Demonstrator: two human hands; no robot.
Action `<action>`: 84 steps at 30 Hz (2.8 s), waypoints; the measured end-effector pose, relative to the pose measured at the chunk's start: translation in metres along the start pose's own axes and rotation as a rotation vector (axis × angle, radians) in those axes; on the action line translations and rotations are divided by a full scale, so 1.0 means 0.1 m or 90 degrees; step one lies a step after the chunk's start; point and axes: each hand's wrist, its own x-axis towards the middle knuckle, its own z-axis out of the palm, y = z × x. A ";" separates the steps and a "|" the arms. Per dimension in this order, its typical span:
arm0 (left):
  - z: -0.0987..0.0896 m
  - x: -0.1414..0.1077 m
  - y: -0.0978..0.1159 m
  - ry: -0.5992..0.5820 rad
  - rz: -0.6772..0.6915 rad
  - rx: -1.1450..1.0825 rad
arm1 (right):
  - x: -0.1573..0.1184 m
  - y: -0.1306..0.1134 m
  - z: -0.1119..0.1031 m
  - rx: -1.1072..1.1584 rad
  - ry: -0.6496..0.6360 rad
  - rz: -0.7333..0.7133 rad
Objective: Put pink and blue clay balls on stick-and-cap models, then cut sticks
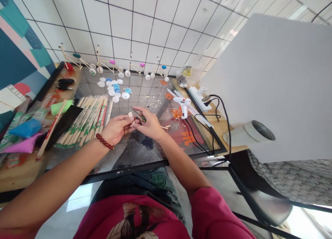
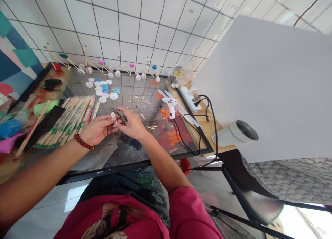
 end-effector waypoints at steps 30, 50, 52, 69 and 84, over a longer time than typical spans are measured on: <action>0.02 -0.05 0.12 -0.008 -0.122 -0.054 | -0.06 0.01 -0.07 -0.108 0.093 -0.307; 0.02 -0.02 0.04 0.020 -0.009 -0.031 | 0.00 0.07 -0.01 -0.106 0.042 -0.134; 0.02 -0.01 0.02 0.015 -0.015 -0.051 | 0.00 0.07 -0.01 -0.111 0.040 -0.128; 0.02 0.00 -0.01 -0.013 -0.025 -0.048 | -0.01 0.01 0.03 -0.069 0.007 -0.023; 0.03 -0.02 -0.08 -0.019 -0.048 0.092 | 0.06 0.00 -0.06 0.204 0.016 0.120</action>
